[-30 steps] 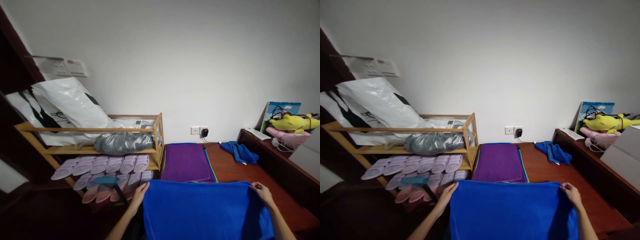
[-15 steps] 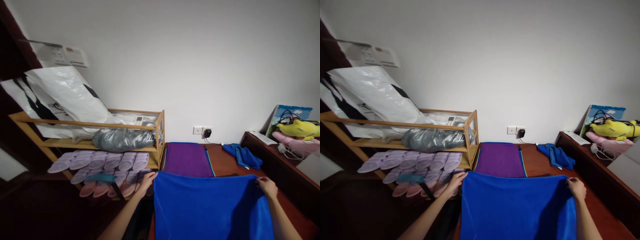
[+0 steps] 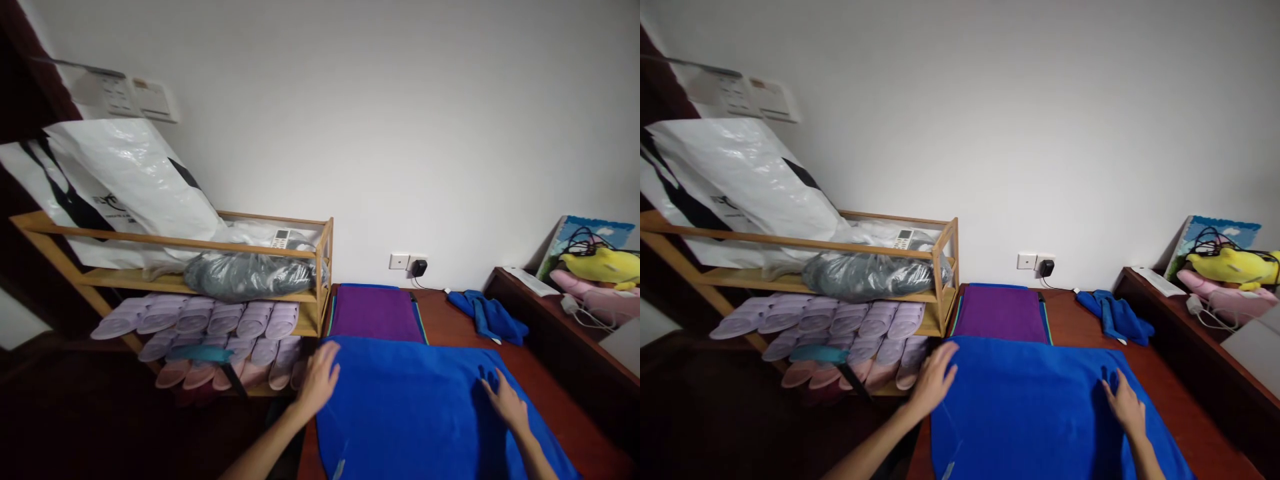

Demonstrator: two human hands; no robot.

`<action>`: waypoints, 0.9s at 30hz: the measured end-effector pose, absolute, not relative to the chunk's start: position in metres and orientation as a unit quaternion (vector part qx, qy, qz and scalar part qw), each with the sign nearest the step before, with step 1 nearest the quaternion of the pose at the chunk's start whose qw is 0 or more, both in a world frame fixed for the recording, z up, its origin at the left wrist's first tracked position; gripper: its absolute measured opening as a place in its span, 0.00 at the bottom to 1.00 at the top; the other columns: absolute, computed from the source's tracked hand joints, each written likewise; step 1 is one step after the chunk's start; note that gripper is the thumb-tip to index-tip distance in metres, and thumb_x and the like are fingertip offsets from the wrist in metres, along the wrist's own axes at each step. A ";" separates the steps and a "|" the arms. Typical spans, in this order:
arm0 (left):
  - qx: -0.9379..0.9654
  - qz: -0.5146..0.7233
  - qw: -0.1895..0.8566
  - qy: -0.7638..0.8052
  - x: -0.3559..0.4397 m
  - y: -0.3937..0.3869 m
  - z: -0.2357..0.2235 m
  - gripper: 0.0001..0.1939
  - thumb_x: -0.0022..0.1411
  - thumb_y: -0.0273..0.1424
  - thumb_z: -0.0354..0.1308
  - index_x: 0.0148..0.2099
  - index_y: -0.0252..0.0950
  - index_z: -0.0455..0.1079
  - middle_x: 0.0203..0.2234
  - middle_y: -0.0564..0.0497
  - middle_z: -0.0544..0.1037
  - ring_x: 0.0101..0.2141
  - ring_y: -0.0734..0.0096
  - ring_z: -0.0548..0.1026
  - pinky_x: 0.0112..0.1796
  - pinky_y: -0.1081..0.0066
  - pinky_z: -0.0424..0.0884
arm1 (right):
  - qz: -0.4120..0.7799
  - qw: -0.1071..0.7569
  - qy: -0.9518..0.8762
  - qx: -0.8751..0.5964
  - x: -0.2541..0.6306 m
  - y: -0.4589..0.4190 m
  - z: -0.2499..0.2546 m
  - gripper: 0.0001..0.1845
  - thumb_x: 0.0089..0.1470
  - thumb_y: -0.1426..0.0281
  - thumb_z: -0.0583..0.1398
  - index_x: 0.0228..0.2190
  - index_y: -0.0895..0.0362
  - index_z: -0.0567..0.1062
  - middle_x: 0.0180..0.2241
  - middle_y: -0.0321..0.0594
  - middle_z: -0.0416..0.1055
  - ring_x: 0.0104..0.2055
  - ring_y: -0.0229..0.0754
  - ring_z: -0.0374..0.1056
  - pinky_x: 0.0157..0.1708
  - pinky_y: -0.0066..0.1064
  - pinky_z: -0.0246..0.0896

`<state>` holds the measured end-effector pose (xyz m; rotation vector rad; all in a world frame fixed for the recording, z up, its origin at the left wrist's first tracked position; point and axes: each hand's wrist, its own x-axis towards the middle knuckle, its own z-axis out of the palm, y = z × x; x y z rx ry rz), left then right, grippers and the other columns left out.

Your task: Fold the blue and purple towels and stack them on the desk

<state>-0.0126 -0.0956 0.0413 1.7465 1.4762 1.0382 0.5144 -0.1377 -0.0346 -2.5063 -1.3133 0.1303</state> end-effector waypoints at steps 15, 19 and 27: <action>0.795 0.187 0.191 0.545 -0.044 -0.223 0.008 0.12 0.59 0.28 0.46 0.41 0.46 0.69 0.40 0.49 0.72 0.43 0.61 0.68 0.51 0.57 0.59 | 0.071 0.311 -0.402 -0.858 0.509 -0.298 -0.081 0.37 0.43 0.47 0.42 0.58 0.27 0.47 0.61 0.23 0.54 0.64 0.54 0.46 0.51 0.64 0.49; 0.718 0.229 0.154 0.638 -0.046 -0.239 -0.009 0.08 0.56 0.26 0.47 0.34 0.43 0.66 0.34 0.50 0.71 0.38 0.63 0.70 0.40 0.65 0.63 | 0.069 0.323 -0.384 -0.862 0.510 -0.299 -0.081 0.40 0.41 0.46 0.45 0.58 0.27 0.44 0.62 0.26 0.52 0.64 0.59 0.47 0.50 0.68 0.46; 0.546 0.399 0.346 0.650 -0.063 -0.241 -0.035 0.09 0.50 0.40 0.52 0.24 0.42 0.60 0.23 0.55 0.65 0.28 0.67 0.68 0.36 0.68 0.64 | -0.027 0.275 -0.409 -0.870 0.472 -0.282 -0.064 0.43 0.47 0.43 0.39 0.61 0.47 0.49 0.65 0.46 0.46 0.64 0.58 0.45 0.56 0.64 0.40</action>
